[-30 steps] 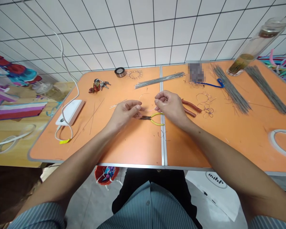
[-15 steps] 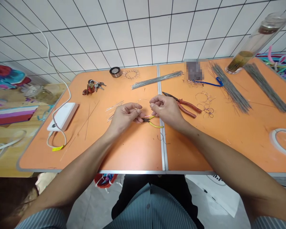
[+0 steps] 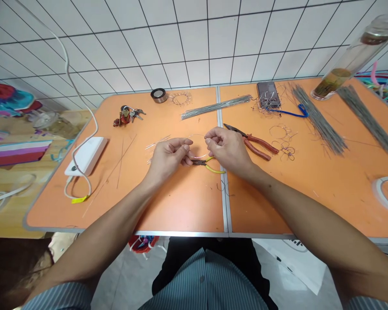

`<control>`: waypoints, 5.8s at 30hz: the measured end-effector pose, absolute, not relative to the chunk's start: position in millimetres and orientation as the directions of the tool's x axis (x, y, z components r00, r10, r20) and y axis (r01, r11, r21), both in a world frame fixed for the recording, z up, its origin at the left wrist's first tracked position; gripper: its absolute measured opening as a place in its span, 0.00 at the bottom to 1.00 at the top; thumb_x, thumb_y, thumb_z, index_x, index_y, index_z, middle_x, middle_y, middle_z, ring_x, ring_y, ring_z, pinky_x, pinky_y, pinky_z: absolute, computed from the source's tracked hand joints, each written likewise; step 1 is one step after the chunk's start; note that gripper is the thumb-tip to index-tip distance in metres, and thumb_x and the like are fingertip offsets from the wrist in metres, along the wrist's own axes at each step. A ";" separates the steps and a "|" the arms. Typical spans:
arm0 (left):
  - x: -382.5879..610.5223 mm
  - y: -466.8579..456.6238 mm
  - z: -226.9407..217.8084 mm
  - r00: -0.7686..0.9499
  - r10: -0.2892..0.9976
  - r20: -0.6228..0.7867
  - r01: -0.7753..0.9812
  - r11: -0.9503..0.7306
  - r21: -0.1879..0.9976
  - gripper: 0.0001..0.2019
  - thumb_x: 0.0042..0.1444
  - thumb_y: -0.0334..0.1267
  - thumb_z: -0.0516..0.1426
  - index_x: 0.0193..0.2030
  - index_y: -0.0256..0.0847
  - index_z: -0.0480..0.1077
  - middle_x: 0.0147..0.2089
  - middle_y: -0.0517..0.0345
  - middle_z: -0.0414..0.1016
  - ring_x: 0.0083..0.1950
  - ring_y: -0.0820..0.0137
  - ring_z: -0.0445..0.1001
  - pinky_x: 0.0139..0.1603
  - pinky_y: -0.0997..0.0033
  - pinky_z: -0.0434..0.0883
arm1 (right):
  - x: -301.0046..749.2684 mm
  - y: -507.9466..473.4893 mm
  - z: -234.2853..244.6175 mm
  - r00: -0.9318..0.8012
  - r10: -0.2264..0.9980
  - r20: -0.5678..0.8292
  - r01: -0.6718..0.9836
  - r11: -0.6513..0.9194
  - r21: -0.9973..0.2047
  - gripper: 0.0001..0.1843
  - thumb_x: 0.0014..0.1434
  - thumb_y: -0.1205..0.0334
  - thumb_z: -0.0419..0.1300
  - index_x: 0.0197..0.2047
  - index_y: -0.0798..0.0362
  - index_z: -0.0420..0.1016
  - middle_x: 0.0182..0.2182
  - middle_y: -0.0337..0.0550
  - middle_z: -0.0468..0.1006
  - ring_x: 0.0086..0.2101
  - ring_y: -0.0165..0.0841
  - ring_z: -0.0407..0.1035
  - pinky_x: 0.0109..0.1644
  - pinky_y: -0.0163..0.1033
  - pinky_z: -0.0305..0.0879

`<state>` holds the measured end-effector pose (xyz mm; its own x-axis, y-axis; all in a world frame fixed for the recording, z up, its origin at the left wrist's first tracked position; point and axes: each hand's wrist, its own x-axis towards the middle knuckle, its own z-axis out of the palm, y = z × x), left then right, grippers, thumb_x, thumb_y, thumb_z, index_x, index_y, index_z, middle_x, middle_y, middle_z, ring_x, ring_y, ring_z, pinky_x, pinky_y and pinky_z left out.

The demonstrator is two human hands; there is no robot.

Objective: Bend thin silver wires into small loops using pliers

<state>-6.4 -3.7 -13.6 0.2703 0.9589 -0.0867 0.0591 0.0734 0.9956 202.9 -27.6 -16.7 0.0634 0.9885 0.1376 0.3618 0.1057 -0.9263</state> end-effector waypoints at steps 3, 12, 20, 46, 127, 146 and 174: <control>-8.4 -2.5 -15.3 0.261 0.963 -0.064 0.070 0.047 0.996 0.09 0.67 0.37 0.64 0.50 0.35 0.79 0.28 0.58 0.82 0.24 0.73 0.78 0.26 0.76 0.74 | 202.7 -27.6 -16.6 0.031 0.992 0.126 0.367 0.106 -0.924 0.05 0.68 0.58 0.68 0.44 0.49 0.82 0.31 0.39 0.83 0.29 0.33 0.81 0.35 0.37 0.80; -12.0 -1.8 -20.9 0.258 0.966 0.023 0.079 -0.044 0.996 0.16 0.67 0.44 0.65 0.54 0.34 0.80 0.29 0.57 0.83 0.24 0.72 0.78 0.27 0.74 0.74 | 201.9 -30.9 -16.0 0.012 0.988 0.152 0.375 0.136 -0.917 0.05 0.68 0.58 0.67 0.43 0.50 0.81 0.30 0.39 0.82 0.29 0.34 0.81 0.36 0.38 0.78; -11.2 -2.0 -19.3 0.268 0.963 0.008 0.062 -0.026 0.998 0.17 0.66 0.46 0.66 0.54 0.35 0.80 0.29 0.58 0.83 0.24 0.72 0.78 0.27 0.74 0.74 | 202.5 -30.1 -16.2 -0.011 0.986 0.164 0.398 0.155 -0.904 0.04 0.68 0.58 0.66 0.42 0.49 0.81 0.30 0.39 0.82 0.29 0.34 0.80 0.36 0.39 0.78; -14.3 -0.8 -8.1 0.235 0.970 -0.055 -0.003 0.057 0.998 0.17 0.57 0.51 0.73 0.39 0.38 0.82 0.37 0.50 0.88 0.29 0.72 0.79 0.31 0.74 0.75 | 202.2 -32.0 -8.4 -0.050 0.990 0.135 0.366 0.144 -0.919 0.06 0.71 0.59 0.65 0.45 0.49 0.83 0.34 0.41 0.84 0.31 0.34 0.80 0.37 0.39 0.74; -93.1 65.2 -14.6 0.011 0.975 0.221 0.720 -0.161 0.675 0.05 0.59 0.31 0.58 0.33 0.43 0.74 0.36 0.55 0.81 0.38 0.63 0.74 0.38 0.62 0.63 | 99.7 -8.8 -12.8 -0.597 0.796 -0.105 0.802 0.591 -0.086 0.17 0.66 0.79 0.51 0.52 0.58 0.75 0.52 0.58 0.78 0.38 0.41 0.70 0.34 0.45 0.49; -94.4 65.0 -15.2 0.021 0.969 0.246 0.680 -0.194 0.707 0.04 0.57 0.35 0.58 0.32 0.42 0.74 0.32 0.58 0.77 0.36 0.65 0.73 0.39 0.64 0.65 | 91.5 8.0 4.3 -0.846 0.514 -0.142 0.519 0.855 0.003 0.12 0.76 0.71 0.47 0.54 0.55 0.70 0.43 0.53 0.83 0.30 0.37 0.66 0.33 0.44 0.47; -94.3 66.5 -10.5 -0.006 0.965 0.262 0.651 -0.195 0.734 0.06 0.60 0.33 0.58 0.32 0.43 0.73 0.36 0.55 0.80 0.40 0.64 0.76 0.43 0.63 0.70 | 79.3 14.4 13.3 -0.822 0.516 -0.241 0.540 0.841 -0.042 0.19 0.68 0.76 0.53 0.59 0.55 0.71 0.39 0.50 0.85 0.29 0.37 0.69 0.32 0.43 0.48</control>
